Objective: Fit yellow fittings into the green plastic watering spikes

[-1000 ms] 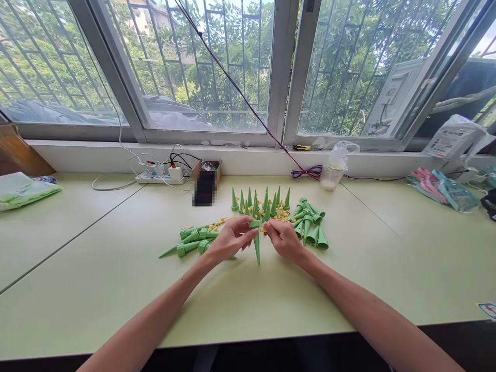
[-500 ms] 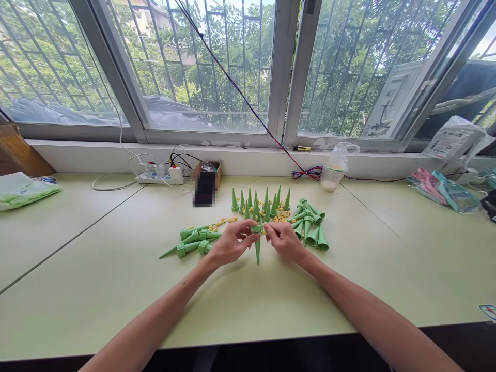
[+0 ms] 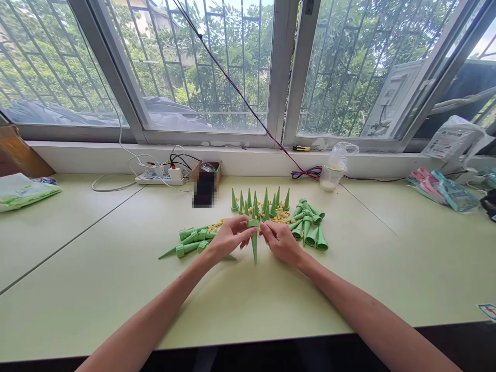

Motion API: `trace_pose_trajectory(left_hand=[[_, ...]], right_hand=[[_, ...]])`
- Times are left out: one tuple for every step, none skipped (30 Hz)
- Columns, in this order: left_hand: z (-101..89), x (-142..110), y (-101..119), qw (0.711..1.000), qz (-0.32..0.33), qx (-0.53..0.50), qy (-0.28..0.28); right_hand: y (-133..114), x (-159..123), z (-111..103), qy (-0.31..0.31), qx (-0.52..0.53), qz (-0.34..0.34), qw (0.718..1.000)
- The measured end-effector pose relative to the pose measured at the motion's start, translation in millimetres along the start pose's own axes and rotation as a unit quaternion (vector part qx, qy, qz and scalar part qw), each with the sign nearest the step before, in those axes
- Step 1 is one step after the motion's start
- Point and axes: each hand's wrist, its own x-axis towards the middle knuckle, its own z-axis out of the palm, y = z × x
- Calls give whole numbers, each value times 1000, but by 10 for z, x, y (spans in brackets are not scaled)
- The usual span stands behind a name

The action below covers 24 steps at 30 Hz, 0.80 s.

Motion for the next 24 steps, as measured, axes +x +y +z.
trace_pose_trajectory(left_hand=[[-2,2,5,1000,-7,-16,5],[-4,4,11,999,-14,-30,12],[-4,6,20,999,-23,-43,19],[-5,8,29,998,-32,-54,25],[-4,10,39,997,-43,-64,30],[-4,11,50,995,-54,-74,35],[-3,12,59,994,-65,-84,39],[-2,12,68,992,-75,-91,42],[-3,12,73,991,-82,-98,42],[-4,12,75,990,-86,-104,40],[-6,13,74,989,-89,-110,36],[-10,14,68,989,-90,-115,31],[-15,16,59,988,-91,-120,25],[-21,19,47,988,-91,-126,20],[-26,22,34,987,-91,-132,17],[-31,26,21,986,-91,-137,15],[-35,29,9,986,-91,-142,14],[-38,32,0,985,-91,-145,12],[-39,33,-6,985,-92,-147,11],[-39,33,-9,984,-95,-147,10],[-38,32,-9,984,-97,-146,8],[-35,29,-6,985,-100,-143,5],[-32,26,-3,985,-101,-140,1],[-29,22,1,986,-102,-135,-3]], right_hand=[[-8,-1,-7,-2,-2,-1,1000],[-17,-2,-15,-2,-3,0,1000],[-25,-3,-22,-1,-2,2,1000],[-30,-3,-29,2,0,3,1000],[-31,-2,-34,4,1,2,1000],[-29,-1,-38,6,-1,-1,1000],[-22,1,-41,6,-6,-5,1000],[-12,3,-42,5,-13,-11,1000],[-1,5,-42,3,-21,-18,1000],[11,6,-41,2,-29,-25,999],[22,8,-39,2,-36,-33,999],[32,9,-37,1,-42,-40,998],[40,10,-36,2,-47,-47,998],[46,11,-34,1,-50,-53,997],[50,12,-32,-1,-54,-58,997],[52,13,-31,-4,-57,-62,996],[52,14,-31,-7,-62,-65,996],[51,16,-31,-10,-68,-69,995],[50,17,-31,-13,-74,-72,995],[48,17,-32,-16,-80,-75,994],[48,18,-33,-18,-84,-78,993],[49,18,-35,-21,-87,-80,993],[51,18,-38,-24,-88,-81,993],[56,18,-41,-27,-88,-82,992]])
